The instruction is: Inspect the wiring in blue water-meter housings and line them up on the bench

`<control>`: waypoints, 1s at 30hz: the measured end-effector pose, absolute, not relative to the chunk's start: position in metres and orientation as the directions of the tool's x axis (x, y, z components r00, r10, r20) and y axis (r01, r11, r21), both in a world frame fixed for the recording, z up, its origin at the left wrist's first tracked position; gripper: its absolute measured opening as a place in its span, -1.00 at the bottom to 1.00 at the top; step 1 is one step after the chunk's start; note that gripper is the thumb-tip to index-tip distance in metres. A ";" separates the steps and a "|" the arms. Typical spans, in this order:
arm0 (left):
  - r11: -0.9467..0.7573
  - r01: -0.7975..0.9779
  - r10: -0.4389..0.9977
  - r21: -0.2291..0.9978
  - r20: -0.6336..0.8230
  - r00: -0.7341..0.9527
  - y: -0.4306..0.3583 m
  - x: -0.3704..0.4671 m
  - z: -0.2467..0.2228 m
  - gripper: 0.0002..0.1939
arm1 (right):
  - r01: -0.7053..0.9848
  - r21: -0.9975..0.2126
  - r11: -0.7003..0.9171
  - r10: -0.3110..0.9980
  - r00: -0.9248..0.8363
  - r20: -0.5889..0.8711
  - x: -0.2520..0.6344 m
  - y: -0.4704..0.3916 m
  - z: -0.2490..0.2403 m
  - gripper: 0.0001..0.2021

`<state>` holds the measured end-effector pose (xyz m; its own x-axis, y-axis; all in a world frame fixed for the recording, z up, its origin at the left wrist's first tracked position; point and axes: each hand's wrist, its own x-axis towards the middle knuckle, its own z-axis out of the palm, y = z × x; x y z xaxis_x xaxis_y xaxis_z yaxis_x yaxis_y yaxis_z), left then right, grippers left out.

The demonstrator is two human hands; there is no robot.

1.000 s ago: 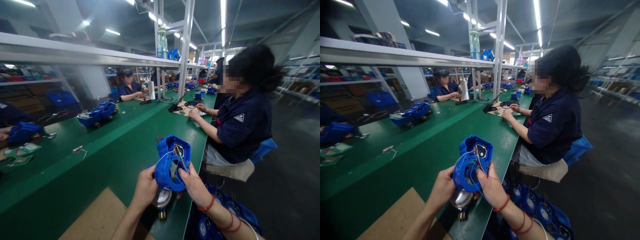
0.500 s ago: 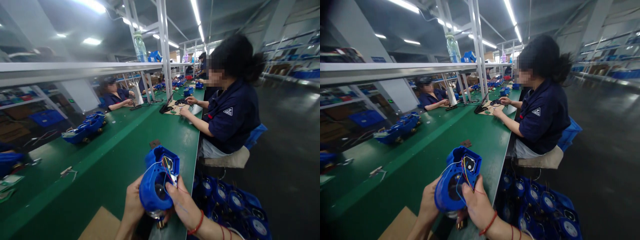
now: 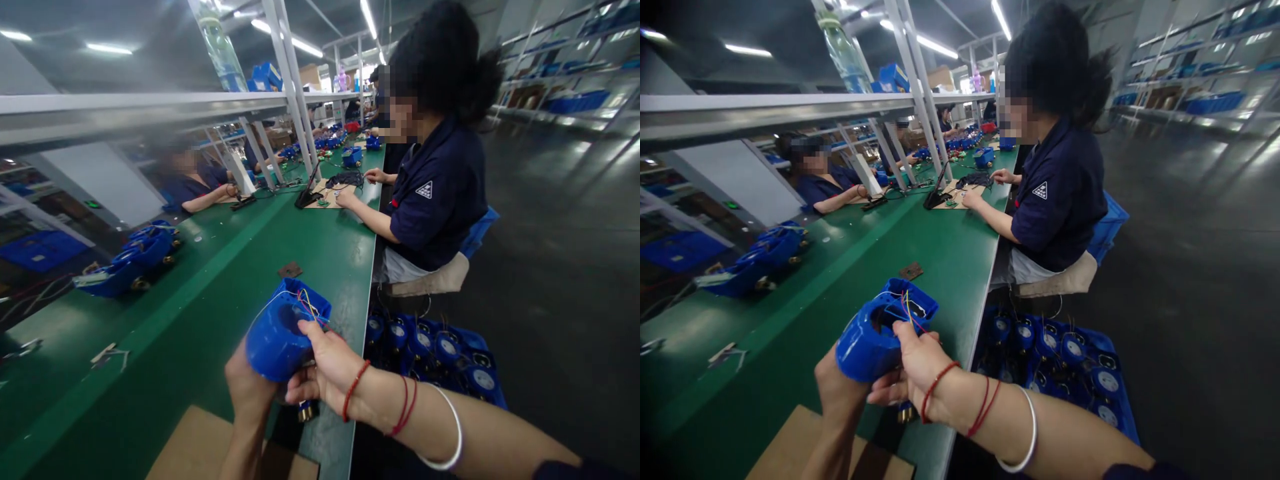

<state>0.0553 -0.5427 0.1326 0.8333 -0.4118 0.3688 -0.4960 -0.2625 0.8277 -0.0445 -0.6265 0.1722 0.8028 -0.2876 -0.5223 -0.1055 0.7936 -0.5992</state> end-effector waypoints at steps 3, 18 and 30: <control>-0.263 -0.582 -0.402 0.770 0.461 0.791 -0.540 0.053 0.127 -0.69 | -0.107 -0.584 0.804 -0.272 0.808 -0.523 -0.044 -0.626 0.171 -0.70; -0.177 -0.459 -0.402 0.871 0.362 0.841 -0.543 0.047 0.118 -0.64 | -0.175 -0.685 0.707 -0.310 0.794 -0.523 -0.042 -0.624 0.168 -0.71; -0.049 -0.018 -0.405 0.999 -0.004 0.914 -0.543 0.059 0.123 -0.53 | -0.218 -0.867 0.448 -0.407 0.814 -0.415 -0.040 -0.630 0.158 -0.38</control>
